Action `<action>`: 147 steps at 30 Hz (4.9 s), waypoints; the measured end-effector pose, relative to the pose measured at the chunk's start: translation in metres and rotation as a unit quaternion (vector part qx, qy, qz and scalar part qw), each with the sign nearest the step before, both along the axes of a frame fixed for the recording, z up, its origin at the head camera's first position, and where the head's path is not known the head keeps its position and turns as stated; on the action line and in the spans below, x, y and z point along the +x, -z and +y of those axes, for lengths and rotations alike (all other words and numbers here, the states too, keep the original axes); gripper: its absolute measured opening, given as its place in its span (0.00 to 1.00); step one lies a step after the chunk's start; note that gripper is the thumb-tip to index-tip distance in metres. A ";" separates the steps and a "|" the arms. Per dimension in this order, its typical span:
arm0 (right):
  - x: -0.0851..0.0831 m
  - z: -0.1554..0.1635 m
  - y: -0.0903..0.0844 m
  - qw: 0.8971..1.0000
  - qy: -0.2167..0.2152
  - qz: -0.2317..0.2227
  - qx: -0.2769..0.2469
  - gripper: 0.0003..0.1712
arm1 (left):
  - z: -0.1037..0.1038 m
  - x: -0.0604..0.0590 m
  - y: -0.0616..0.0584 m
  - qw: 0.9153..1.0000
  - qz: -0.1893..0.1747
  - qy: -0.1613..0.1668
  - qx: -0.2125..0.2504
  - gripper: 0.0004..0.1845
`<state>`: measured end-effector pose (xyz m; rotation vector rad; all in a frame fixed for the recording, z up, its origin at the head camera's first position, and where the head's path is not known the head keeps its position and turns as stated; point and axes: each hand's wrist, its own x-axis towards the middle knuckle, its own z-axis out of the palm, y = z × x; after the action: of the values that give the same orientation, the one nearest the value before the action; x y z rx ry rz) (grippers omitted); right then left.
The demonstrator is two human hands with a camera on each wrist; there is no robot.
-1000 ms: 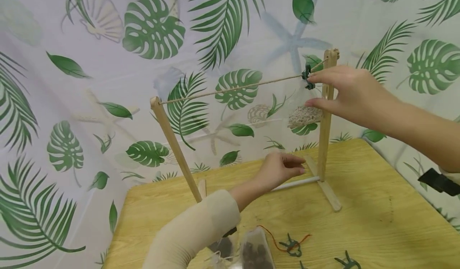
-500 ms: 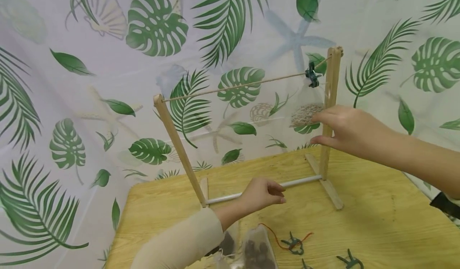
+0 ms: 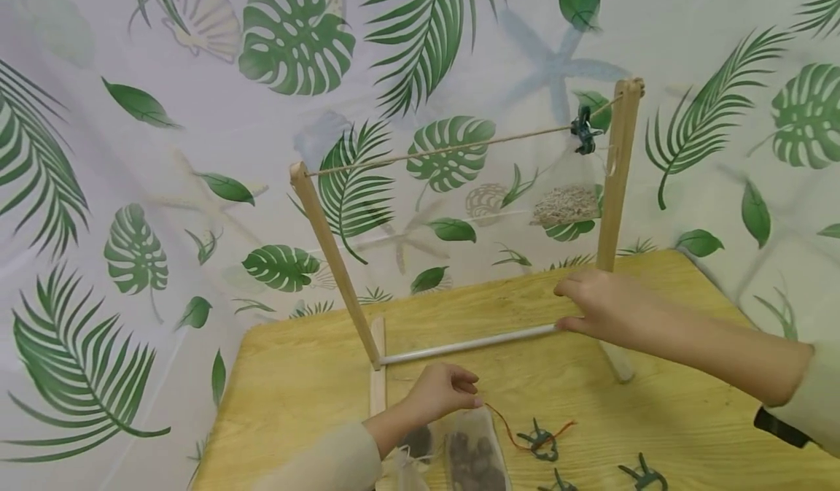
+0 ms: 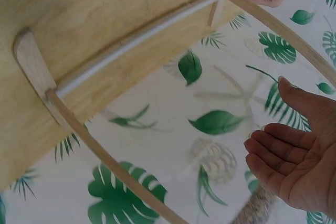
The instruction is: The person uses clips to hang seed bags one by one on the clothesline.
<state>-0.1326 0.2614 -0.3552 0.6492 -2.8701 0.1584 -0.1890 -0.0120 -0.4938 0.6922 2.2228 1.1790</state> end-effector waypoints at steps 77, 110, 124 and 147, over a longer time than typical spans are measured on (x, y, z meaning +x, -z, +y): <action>-0.006 -0.048 0.186 0.954 0.039 -0.247 -0.166 0.19 | -0.028 0.028 0.023 0.999 0.028 -0.020 0.043 0.09; -0.033 -0.007 0.089 0.893 0.029 -0.227 -0.388 0.17 | -0.004 0.015 -0.018 0.986 0.150 -0.010 0.072 0.06; -0.032 -0.001 0.025 0.928 0.023 -0.137 -0.347 0.15 | 0.017 -0.005 -0.062 0.968 0.235 0.007 0.091 0.06; -0.035 0.000 -0.060 0.927 0.064 -0.080 -0.360 0.17 | 0.053 -0.037 -0.134 0.932 0.300 -0.059 0.197 0.08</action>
<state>-0.1674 0.2615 -0.2947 0.3012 -2.6716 1.2153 -0.2260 0.0411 -0.3598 1.2316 2.5577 1.6757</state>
